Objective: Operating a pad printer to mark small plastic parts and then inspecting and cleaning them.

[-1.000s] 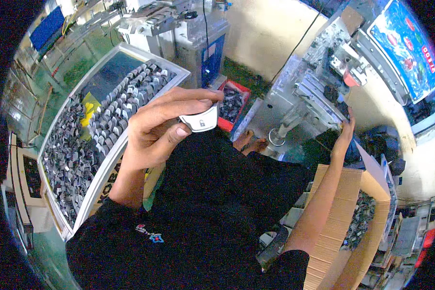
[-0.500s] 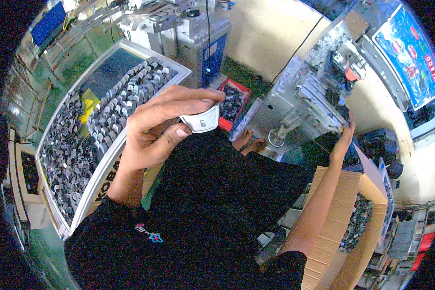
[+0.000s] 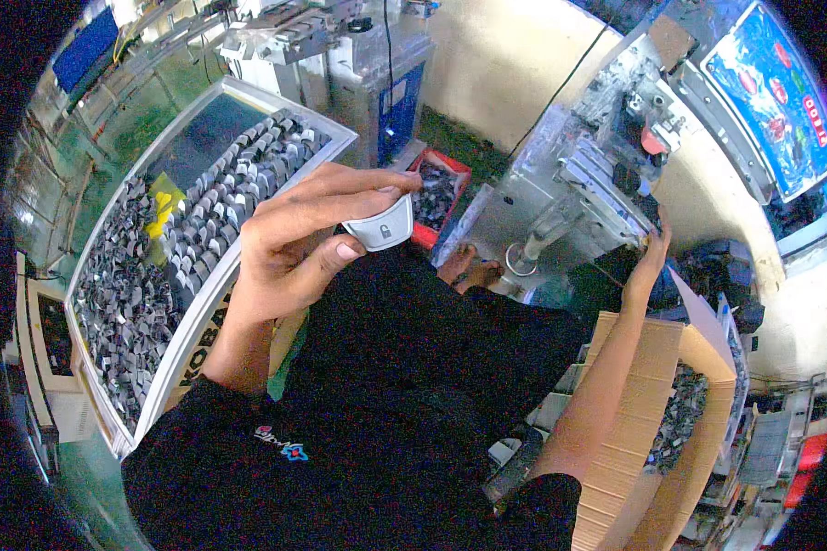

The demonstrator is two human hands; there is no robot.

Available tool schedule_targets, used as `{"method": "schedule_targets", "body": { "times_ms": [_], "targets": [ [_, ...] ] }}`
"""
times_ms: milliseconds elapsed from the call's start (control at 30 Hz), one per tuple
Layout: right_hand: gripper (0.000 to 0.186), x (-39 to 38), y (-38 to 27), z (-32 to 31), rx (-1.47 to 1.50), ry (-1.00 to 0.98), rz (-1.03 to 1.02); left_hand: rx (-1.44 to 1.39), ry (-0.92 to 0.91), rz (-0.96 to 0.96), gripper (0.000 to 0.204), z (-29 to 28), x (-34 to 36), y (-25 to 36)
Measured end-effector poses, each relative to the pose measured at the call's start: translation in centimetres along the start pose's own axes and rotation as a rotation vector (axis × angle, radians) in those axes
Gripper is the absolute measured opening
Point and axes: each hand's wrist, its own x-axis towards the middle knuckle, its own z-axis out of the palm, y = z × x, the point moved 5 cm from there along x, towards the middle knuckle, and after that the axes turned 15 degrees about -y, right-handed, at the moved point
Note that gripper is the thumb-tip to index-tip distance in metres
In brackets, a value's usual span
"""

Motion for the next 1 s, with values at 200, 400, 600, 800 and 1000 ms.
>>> {"method": "schedule_targets", "body": {
  "times_ms": [200,400,600,800,1000],
  "targets": [
    [0.051,0.2,0.4,-0.1,-0.001,0.002,-0.011,-0.028,-0.021,-0.027,0.035,-0.1,0.0,0.3],
    [0.05,0.1,0.5,-0.2,-0.03,-0.001,-0.034,-0.024,-0.03,-0.014,0.033,0.1,0.1,0.0],
    [0.05,0.1,1.0,-0.3,0.024,0.018,0.041,-0.01,-0.034,-0.002,0.033,0.1,0.0,-0.2],
    [0.05,0.1,1.4,-0.4,0.052,0.028,0.031,-0.006,-0.05,0.01,0.033,0.1,0.0,-0.1],
    [0.051,0.2,1.0,-0.2,0.044,0.023,0.034,-0.01,-0.055,0.012,0.033,0.1,0.0,-0.1]
  ]
}}
